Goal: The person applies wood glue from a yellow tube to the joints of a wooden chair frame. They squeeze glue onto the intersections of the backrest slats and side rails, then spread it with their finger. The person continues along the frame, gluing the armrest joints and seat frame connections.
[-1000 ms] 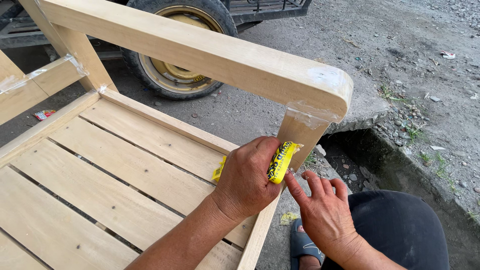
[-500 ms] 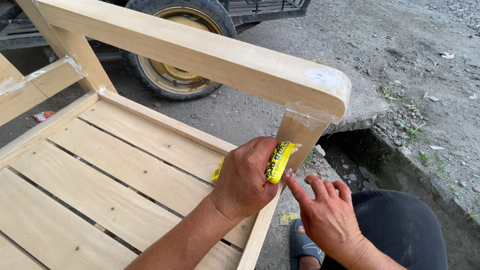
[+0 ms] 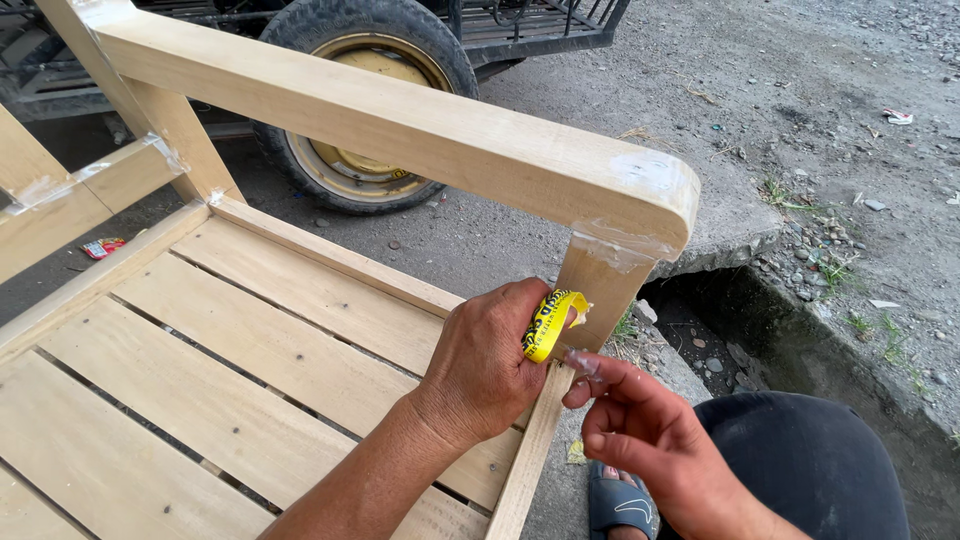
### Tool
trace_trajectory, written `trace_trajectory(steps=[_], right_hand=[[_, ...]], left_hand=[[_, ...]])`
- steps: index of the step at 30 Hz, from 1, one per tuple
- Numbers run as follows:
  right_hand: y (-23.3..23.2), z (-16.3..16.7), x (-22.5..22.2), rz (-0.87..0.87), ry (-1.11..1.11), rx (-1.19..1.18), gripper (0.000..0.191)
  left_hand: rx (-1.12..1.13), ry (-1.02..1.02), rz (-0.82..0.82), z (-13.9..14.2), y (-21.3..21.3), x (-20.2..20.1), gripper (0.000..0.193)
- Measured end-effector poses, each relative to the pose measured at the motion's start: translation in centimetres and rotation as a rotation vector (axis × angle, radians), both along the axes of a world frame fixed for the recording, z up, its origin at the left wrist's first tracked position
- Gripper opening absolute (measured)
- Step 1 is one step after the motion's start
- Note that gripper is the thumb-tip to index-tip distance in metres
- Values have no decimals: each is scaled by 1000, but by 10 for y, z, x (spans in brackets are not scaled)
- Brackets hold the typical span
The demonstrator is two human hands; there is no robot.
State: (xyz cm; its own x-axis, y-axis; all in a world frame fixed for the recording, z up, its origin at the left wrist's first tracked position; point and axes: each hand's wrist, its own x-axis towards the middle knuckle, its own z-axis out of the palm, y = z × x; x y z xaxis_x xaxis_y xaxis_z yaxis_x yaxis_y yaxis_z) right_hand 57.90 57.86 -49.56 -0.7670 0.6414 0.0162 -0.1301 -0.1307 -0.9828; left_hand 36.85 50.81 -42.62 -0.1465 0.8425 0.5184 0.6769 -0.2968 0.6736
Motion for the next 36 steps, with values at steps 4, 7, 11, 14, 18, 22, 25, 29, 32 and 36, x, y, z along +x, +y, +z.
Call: trace_trajectory(steps=[4,7,11,14,18,22,25,29,32,36], right_hand=[[-1,15,-4,108,193,-305,73],[-2,24,-6,152,230,-378,74],[-3,29,-10,164,247,-432,71],[-4,29,-11,165,242,-451,71],[-3,30,-13,164,289,-570,76],[-1,32,-12,184,316,-619,81],[0,30,-11,187,324,-616,82],[1,23,-4,185,356,-583,74],[3,15,-7,-32,127,-230,63],[3,16,-9,-215,-287,1020,56]], left_hand=[[-47,29,27,4,0,0,20],[-28,23,33,5,1,0,26],[-16,-14,27,5,0,0,29],[-29,-25,58,5,0,0,29],[-40,-26,33,2,-1,0,26],[-42,-12,33,0,0,0,24],[14,28,24,0,1,-2,21],[20,-5,96,-3,1,-2,23],[105,-1,129,-5,1,-4,22],[78,-41,139,-7,4,-6,24]])
